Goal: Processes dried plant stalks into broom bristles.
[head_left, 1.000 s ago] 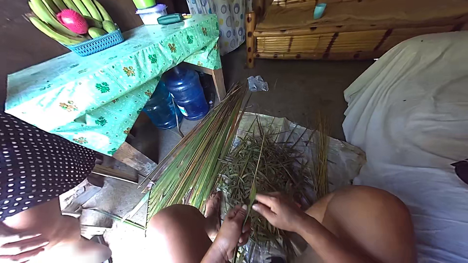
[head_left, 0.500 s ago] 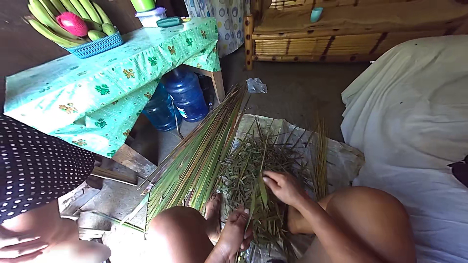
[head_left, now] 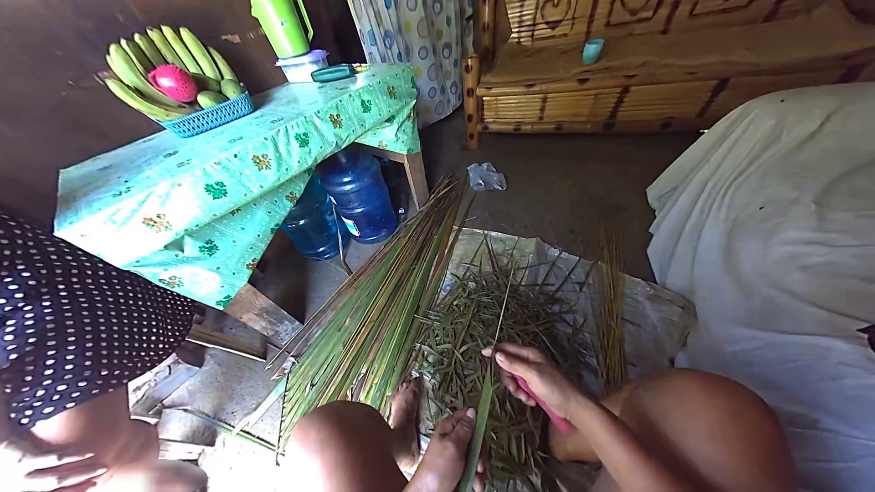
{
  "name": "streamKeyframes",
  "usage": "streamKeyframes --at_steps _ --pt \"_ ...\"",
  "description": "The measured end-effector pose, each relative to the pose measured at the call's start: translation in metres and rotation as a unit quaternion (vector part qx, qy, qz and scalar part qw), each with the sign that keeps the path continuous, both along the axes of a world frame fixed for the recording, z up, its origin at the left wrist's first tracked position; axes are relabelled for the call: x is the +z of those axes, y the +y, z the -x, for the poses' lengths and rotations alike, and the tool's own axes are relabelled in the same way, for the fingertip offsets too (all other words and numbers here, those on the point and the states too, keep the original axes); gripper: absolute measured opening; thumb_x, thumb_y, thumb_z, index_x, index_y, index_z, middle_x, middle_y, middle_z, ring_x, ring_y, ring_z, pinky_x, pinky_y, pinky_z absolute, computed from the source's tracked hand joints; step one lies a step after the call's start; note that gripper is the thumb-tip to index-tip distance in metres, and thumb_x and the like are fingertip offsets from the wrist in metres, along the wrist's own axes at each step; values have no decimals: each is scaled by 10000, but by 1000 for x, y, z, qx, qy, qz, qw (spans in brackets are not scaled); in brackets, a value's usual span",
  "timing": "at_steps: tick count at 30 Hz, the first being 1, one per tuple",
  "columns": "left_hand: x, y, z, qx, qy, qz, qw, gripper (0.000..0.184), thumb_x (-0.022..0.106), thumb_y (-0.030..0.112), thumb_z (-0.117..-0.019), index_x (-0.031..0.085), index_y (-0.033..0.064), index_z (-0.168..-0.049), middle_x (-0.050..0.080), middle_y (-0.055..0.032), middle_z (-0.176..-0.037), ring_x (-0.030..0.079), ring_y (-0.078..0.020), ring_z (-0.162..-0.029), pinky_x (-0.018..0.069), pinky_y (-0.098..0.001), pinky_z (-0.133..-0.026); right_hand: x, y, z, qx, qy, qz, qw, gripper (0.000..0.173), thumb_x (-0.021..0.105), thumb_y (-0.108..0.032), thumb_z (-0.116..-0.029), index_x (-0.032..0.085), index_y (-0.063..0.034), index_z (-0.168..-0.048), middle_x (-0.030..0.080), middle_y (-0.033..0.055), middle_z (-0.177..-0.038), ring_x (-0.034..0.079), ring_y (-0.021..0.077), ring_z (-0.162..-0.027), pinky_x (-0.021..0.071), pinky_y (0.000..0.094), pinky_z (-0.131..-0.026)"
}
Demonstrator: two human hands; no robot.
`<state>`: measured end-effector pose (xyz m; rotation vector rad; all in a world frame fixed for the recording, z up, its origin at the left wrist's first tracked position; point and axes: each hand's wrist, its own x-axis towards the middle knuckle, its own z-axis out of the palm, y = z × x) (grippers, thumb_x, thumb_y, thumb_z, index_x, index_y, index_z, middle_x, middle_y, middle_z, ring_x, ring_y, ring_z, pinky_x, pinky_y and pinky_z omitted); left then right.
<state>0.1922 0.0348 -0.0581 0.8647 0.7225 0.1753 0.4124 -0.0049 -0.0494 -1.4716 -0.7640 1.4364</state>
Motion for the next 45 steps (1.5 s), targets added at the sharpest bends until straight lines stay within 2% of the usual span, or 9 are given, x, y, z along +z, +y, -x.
streamKeyframes --at_steps 5,8,12,16,24,28,34,40,45 --pt "-1 6 -1 40 -1 27 999 332 240 206 -1126 515 83 -988 476 51 -578 417 0 -399 375 -130 -381 0 -16 10 105 -173 -112 973 312 504 -276 -1030 703 -38 -1071 548 -43 -701 487 19 -584 424 213 -559" --pt "-2 7 0 46 -11 31 998 320 259 190 -1115 545 93 -1012 460 72 -562 396 15 -391 362 -124 -378 -7 -24 22 173 -290 -199 920 331 530 -295 -1032 731 -32 -1033 673 86 -797 617 154 -710 510 354 -674" --pt "1 4 0 40 -7 39 998 323 248 193 -1124 515 96 -970 424 81 -549 375 19 -383 349 -120 -372 -12 -17 14 134 -428 -195 872 358 517 -329 -1040 730 -43 -1013 713 129 -889 704 267 -812 567 480 -721" --pt "-1 1 1 35 1 44 998 315 266 192 -1122 520 98 -962 418 72 -557 363 13 -384 337 -124 -369 -9 -1 -11 92 -444 -81 888 369 506 -313 -1055 732 -26 -1112 726 164 -962 702 314 -920 539 533 -837" --pt "4 -2 5 22 5 38 999 312 268 193 -1123 521 94 -971 432 68 -558 373 14 -383 335 -123 -366 -4 6 -29 -44 -426 -36 903 351 494 -257 -1076 704 -3 -1197 713 188 -960 687 313 -887 525 536 -842" --pt "4 4 -1 49 18 9 999 314 263 180 -1126 522 85 -976 448 55 -559 387 2 -384 352 -131 -370 11 -3 -20 -20 -214 -10 977 338 474 -220 -1078 646 -18 -1289 573 7 -734 512 78 -568 454 249 -543" --pt "2 2 -2 18 9 -1 1000 352 238 206 -1126 538 52 -1024 533 21 -596 496 -28 -429 440 -152 -412 2 -10 16 20 38 4 999 335 435 -243 -1072 621 -54 -1277 529 -40 -632 470 42 -469 387 179 -435" --pt "1 3 2 48 6 28 998 345 245 209 -1127 525 99 -960 467 55 -565 422 -4 -403 380 -136 -390 0 -18 16 94 -134 -90 982 278 496 -244 -1027 682 -37 -1043 521 -60 -675 472 11 -556 408 195 -535" --pt "-1 3 4 47 -5 40 998 341 250 191 -1107 550 113 -965 447 80 -550 382 19 -389 348 -119 -378 -14 -27 29 181 -355 -225 889 339 531 -314 -1037 720 -41 -970 681 108 -796 660 209 -726 538 407 -668"
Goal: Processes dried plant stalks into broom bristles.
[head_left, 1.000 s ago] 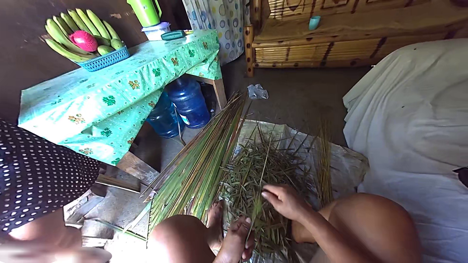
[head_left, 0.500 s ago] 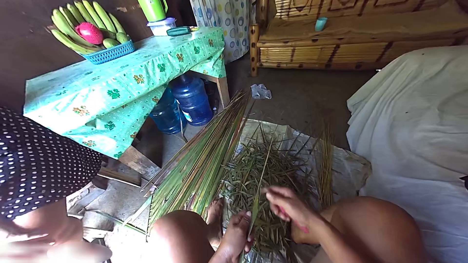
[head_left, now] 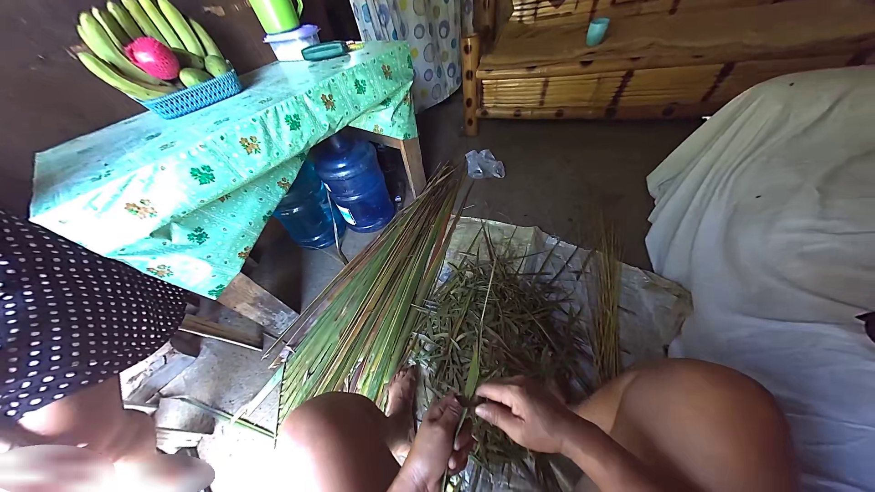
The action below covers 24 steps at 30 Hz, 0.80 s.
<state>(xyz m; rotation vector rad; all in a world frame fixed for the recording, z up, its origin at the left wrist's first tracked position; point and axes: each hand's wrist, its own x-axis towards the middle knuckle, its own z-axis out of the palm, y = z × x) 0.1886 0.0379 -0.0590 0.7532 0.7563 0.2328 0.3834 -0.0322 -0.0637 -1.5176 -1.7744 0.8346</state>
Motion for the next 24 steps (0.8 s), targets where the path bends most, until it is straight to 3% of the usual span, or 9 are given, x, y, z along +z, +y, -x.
streamKeyframes --at_steps 3,5,9,12,14,19,22,24 --pt "2 -2 0 -16 5 8 1000 338 253 208 -1123 513 111 -930 416 79 -543 367 15 -379 341 -122 -368 -1 13 -18 -78 -69 20 994 369 519 -325 -1036 679 -15 -916 651 145 -787 659 293 -742 525 493 -676" --pt "1 -3 0 -17 8 7 1000 335 265 208 -1126 514 111 -924 414 74 -544 369 11 -381 343 -125 -371 0 24 -36 -115 -81 80 987 356 501 -298 -1049 705 -6 -1031 687 174 -882 679 327 -842 529 535 -773" --pt "2 -2 -1 -3 16 -8 1000 333 250 188 -1125 522 85 -963 434 64 -548 378 13 -382 339 -122 -369 -5 33 -48 -174 -107 86 975 384 490 -332 -1058 711 -18 -1075 697 165 -899 684 316 -867 527 519 -790" --pt "1 -2 2 -7 10 -15 1000 324 257 178 -1120 529 74 -978 445 56 -557 382 10 -381 344 -123 -366 1 35 -52 -234 -113 112 959 386 475 -327 -1077 696 -14 -1128 702 191 -956 689 352 -923 525 565 -833" --pt "-1 -3 4 -13 6 -16 1000 318 266 172 -1113 534 76 -972 441 57 -555 382 8 -377 346 -125 -364 5 36 -64 -268 -72 108 955 359 488 -287 -1077 702 -2 -1119 689 189 -909 673 330 -866 516 550 -809" --pt "4 5 -5 24 35 -22 999 311 272 167 -1129 521 79 -964 440 49 -548 376 -2 -384 337 -135 -369 18 16 -33 -113 69 115 985 343 497 -279 -1049 711 -11 -1041 604 58 -760 553 130 -656 487 342 -650" --pt "7 9 -11 45 62 -17 997 291 285 179 -1137 514 79 -987 439 47 -551 376 -6 -390 335 -141 -374 14 -1 6 12 50 61 997 342 526 -291 -1032 705 -12 -952 633 102 -743 606 197 -677 499 408 -646" --pt "10 7 -14 53 70 -12 996 298 289 177 -1137 524 78 -983 443 46 -544 368 -5 -384 328 -141 -371 6 -4 16 26 -15 4 1000 344 531 -310 -1032 693 -31 -913 639 116 -731 640 241 -672 517 437 -617"
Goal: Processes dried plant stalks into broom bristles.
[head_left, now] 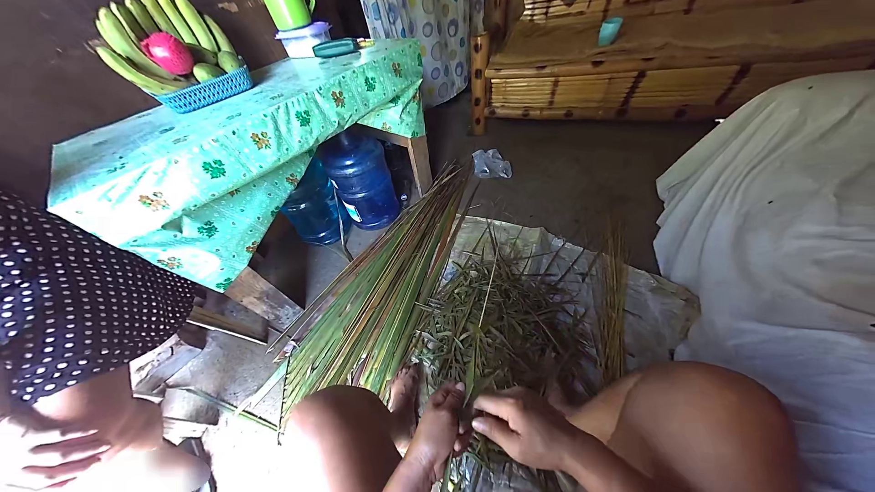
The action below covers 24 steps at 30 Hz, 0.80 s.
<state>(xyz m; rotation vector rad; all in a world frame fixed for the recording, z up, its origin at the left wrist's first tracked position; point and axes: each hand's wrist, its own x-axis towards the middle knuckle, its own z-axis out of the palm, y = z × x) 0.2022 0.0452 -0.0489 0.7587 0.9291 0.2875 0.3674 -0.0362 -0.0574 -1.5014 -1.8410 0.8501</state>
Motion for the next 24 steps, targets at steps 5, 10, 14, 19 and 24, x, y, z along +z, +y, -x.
streamKeyframes --at_steps 5,10,14,19,24 --pt "-2 -7 3 -30 -28 -2 999 287 267 165 -1128 511 93 -995 422 56 -544 366 -3 -380 333 -139 -366 -4 23 -33 -106 -71 61 990 358 511 -307 -1044 696 -6 -987 676 166 -839 679 318 -800 538 520 -731" --pt "-6 -9 7 -56 -29 -22 998 302 274 166 -1123 509 89 -949 420 55 -548 368 -1 -378 338 -134 -364 -4 39 -67 -256 -47 124 958 384 470 -308 -1079 692 5 -1101 680 188 -899 669 336 -863 515 552 -810" --pt "-6 -10 7 -58 -10 -33 998 305 274 173 -1122 525 73 -980 452 35 -556 413 -20 -390 377 -150 -378 8 34 -58 -251 177 208 929 314 476 -244 -1089 659 -31 -1229 562 -1 -701 509 75 -550 443 240 -530" --pt "-4 -12 7 -69 -12 -30 997 337 257 207 -1126 547 52 -1050 539 -5 -582 523 -65 -430 464 -191 -413 6 30 -30 -192 353 273 874 310 440 -239 -1095 637 -70 -1265 514 -33 -651 471 48 -488 394 187 -453" --pt "-3 -17 18 -99 -36 8 994 396 206 235 -1126 545 67 -1008 598 -21 -600 574 -74 -451 487 -184 -429 8 39 -50 -260 335 221 878 309 414 -206 -1112 632 -29 -1239 501 -27 -641 456 53 -473 390 189 -444"
